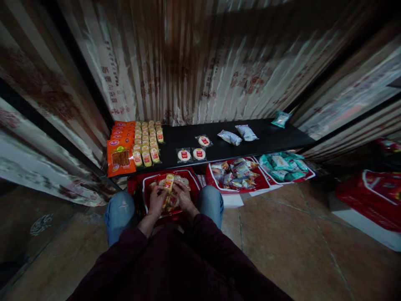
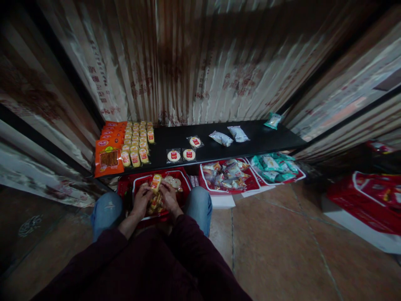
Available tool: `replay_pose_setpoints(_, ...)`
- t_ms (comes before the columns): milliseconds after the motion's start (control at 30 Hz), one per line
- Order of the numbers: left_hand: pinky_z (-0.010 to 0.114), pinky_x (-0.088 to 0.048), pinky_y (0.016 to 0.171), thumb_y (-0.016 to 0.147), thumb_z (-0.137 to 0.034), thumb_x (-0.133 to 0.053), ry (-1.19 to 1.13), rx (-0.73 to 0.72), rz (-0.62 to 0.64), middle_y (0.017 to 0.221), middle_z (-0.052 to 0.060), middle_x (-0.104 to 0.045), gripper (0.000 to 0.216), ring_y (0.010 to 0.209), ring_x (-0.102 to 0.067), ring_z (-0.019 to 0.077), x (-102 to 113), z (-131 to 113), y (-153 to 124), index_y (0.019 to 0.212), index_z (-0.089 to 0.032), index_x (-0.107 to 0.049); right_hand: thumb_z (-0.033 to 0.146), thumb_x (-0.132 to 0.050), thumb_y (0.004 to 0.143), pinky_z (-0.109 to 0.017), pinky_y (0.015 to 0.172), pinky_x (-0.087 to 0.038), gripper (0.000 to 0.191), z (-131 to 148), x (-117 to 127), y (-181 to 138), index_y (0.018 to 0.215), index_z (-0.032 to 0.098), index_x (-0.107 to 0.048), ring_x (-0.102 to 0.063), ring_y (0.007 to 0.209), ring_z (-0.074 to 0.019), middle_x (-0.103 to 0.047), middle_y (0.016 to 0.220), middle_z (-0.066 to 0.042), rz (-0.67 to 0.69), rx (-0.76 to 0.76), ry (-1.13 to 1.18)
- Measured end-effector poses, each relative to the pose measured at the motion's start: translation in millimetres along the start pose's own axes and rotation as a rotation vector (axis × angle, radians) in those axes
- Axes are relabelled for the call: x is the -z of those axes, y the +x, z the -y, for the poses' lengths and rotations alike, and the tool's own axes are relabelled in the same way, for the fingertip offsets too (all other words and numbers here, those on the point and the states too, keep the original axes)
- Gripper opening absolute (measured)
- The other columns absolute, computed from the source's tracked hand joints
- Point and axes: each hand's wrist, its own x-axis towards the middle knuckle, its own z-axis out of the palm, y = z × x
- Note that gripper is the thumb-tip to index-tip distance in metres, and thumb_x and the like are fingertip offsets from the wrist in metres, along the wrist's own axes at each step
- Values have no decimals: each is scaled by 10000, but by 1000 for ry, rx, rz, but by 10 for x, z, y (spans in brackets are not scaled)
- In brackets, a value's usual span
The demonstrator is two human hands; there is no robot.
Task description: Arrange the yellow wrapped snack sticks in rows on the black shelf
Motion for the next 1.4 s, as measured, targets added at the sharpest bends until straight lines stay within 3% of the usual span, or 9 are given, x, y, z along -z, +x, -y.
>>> replay_pose_setpoints(467, 296, -493, 725, 665, -311, -657, 38, -65, -25, 786, 18, -626, 159, 773, -605, 168, -66, -167, 81, 722, -190, -572, 376, -732, 611, -287, 666, -499, 322, 137, -111, 10, 890, 224, -680, -621, 755, -185, -696, 837, -19, 35, -59, 1)
replay_pose_setpoints(1000, 248, -431, 619, 681, -337, -617, 180, -38, -13, 707, -2, -623, 146, 606, -564, 129, -137, -243, 127, 752, -211, -596, 291, -723, 570, -264, 664, -497, 235, 343, -269, -66, 751, 212, -596, -616, 670, -145, -675, 735, 24, 25, -92, 182)
replay_pose_setpoints(1200, 270, -445, 672, 693, -321, -622, 191, -72, -3, 747, 19, -629, 145, 669, -579, 151, -150, -172, 182, 772, -203, -595, 301, -724, 589, -257, 652, -494, 225, 307, -257, -29, 757, 212, -605, -604, 669, -139, -660, 724, 23, 31, -82, 212)
replay_pose_setpoints(1400, 300, -461, 786, 690, -206, -622, 198, -144, -35, 825, 29, -632, 142, 783, -602, 160, -211, -209, 164, 823, -199, -572, 301, -725, 573, -259, 658, -487, 258, 262, -224, -20, 783, 222, -598, -602, 714, -148, -667, 778, 19, -69, -55, 180)
